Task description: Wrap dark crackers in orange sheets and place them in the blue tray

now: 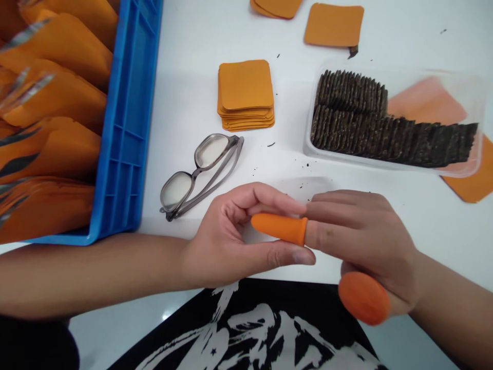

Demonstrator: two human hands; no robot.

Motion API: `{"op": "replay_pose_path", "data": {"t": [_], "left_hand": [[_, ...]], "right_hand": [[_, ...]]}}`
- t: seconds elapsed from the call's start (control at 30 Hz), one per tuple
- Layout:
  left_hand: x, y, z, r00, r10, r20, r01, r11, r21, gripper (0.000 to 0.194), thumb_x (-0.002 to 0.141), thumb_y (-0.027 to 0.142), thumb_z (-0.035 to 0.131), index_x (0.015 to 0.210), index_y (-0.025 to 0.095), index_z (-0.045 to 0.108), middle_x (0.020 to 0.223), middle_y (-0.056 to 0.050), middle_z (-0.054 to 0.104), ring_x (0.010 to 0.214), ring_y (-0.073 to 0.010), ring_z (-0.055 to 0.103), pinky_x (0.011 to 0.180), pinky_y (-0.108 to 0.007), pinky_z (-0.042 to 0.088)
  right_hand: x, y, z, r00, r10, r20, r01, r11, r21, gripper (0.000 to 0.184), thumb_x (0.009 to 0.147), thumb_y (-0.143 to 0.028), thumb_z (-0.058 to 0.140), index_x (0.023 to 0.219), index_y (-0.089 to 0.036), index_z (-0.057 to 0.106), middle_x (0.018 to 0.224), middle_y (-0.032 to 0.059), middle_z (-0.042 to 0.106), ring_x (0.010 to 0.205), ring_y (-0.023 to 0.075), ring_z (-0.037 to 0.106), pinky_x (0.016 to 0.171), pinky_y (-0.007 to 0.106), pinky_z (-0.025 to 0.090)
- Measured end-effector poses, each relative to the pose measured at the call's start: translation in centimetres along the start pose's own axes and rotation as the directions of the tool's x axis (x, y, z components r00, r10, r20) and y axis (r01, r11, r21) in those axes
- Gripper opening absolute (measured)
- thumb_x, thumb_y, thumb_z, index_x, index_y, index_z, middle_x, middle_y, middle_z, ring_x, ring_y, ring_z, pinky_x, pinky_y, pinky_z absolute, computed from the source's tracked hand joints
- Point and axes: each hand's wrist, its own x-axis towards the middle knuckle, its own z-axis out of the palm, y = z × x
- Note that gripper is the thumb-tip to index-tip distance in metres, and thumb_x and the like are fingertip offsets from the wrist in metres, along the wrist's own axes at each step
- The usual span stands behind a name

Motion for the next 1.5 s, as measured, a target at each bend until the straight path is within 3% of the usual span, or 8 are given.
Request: {"op": "replay_pose_path", "data": {"t": [0.2, 0.37, 0.63, 0.8, 1.03, 1.23, 1.33, 1.5], "left_hand": [[0.1, 0.0, -0.1, 0.999, 0.048, -0.014, -0.047, 0.996, 0.077, 0.029, 0.074, 0.007, 0.091, 0.095, 0.019, 0.076, 0.08, 0.0, 0.079, 0.069, -0.0071, 0.071, 0.068, -0.016, 0.058], [0.0, 0.5, -0.1, 0.996, 0.084, 0.034, -0.088, 0.99, 0.112, 0.015, 0.089, 0.014, 0.08, 0.103, 0.019, 0.08, 0.088, -0.004, 0.082, 0.076, -0.0105, 0.074, 0.072, -0.019, 0.061], [0.1, 0.3, -0.1, 0.982, 0.157, 0.106, -0.177, 0.961, 0.214, 0.023, 0.085, 0.012, 0.083, 0.107, 0.017, 0.081, 0.083, -0.007, 0.081, 0.07, -0.0133, 0.075, 0.067, -0.022, 0.064], [0.3, 0.3, -0.1, 0.983, 0.144, 0.114, -0.169, 0.954, 0.248, 0.029, 0.078, 0.007, 0.088, 0.105, 0.015, 0.081, 0.08, -0.005, 0.082, 0.069, -0.0125, 0.075, 0.069, -0.02, 0.063], [-0.1, 0.2, 0.2, 0.996, 0.065, 0.064, -0.074, 0.987, 0.145, 0.033, 0.082, 0.005, 0.084, 0.113, 0.017, 0.08, 0.088, -0.005, 0.083, 0.073, -0.0096, 0.077, 0.074, -0.015, 0.063], [-0.5, -0.3, 0.6, 0.998, 0.038, 0.051, -0.034, 0.997, -0.064, 0.032, 0.106, 0.019, 0.059, 0.135, 0.024, 0.073, 0.099, -0.007, 0.084, 0.091, -0.0128, 0.081, 0.084, -0.021, 0.065], [-0.5, -0.3, 0.7, 0.998, 0.066, 0.005, -0.065, 0.996, -0.063, 0.027, 0.105, 0.019, 0.062, 0.127, 0.023, 0.078, 0.096, -0.007, 0.084, 0.086, -0.0126, 0.08, 0.079, -0.021, 0.065], [-0.4, -0.1, 0.5, 0.99, 0.125, -0.069, -0.121, 0.991, 0.064, 0.023, 0.104, 0.025, 0.065, 0.118, 0.024, 0.083, 0.086, -0.006, 0.084, 0.075, -0.0147, 0.076, 0.073, -0.026, 0.065]], "right_hand": [[0.0, 0.0, 0.2, 0.998, -0.028, -0.053, 0.025, 0.998, -0.054, 0.053, 0.114, -0.049, 0.019, 0.111, -0.025, 0.066, 0.079, 0.0022, 0.063, 0.065, 0.0176, 0.044, 0.063, 0.037, 0.029], [0.0, 0.1, 0.3, 0.999, -0.029, -0.035, 0.028, 0.999, -0.024, 0.055, 0.113, -0.054, 0.018, 0.11, -0.025, 0.064, 0.075, 0.0013, 0.058, 0.064, 0.0181, 0.041, 0.063, 0.036, 0.027], [-0.4, 0.3, 0.8, 0.998, -0.057, -0.042, 0.058, 0.998, 0.037, 0.057, 0.113, -0.052, 0.019, 0.093, -0.023, 0.064, 0.07, -0.0002, 0.046, 0.062, 0.0181, 0.029, 0.061, 0.036, 0.017], [-0.2, 0.4, 0.8, 0.995, -0.069, 0.07, 0.065, 0.996, 0.06, 0.066, 0.112, -0.059, 0.015, 0.079, -0.022, 0.059, 0.069, 0.0005, 0.049, 0.061, 0.0176, 0.034, 0.06, 0.035, 0.018], [-0.2, 0.5, 1.0, 0.999, -0.029, -0.034, 0.033, 0.994, 0.105, 0.066, 0.111, -0.062, 0.016, 0.095, -0.021, 0.066, 0.069, -0.0003, 0.051, 0.059, 0.0164, 0.033, 0.059, 0.034, 0.02], [0.2, 0.0, 0.0, 0.985, 0.079, -0.153, -0.031, 0.954, 0.298, 0.059, 0.113, -0.058, 0.021, 0.096, -0.021, 0.064, 0.072, -0.0024, 0.056, 0.059, 0.0106, 0.053, 0.055, 0.026, 0.04], [0.2, -0.3, 0.2, 0.966, 0.165, -0.201, -0.073, 0.914, 0.399, 0.063, 0.112, -0.061, 0.019, 0.09, -0.021, 0.063, 0.068, -0.0028, 0.049, 0.057, 0.0112, 0.053, 0.053, 0.026, 0.041], [0.3, -0.8, 0.1, 0.937, 0.271, -0.219, -0.124, 0.846, 0.518, 0.056, 0.106, -0.064, 0.044, 0.078, -0.02, 0.064, 0.061, -0.0028, 0.043, 0.05, 0.0108, 0.039, 0.047, 0.027, 0.03]]}}
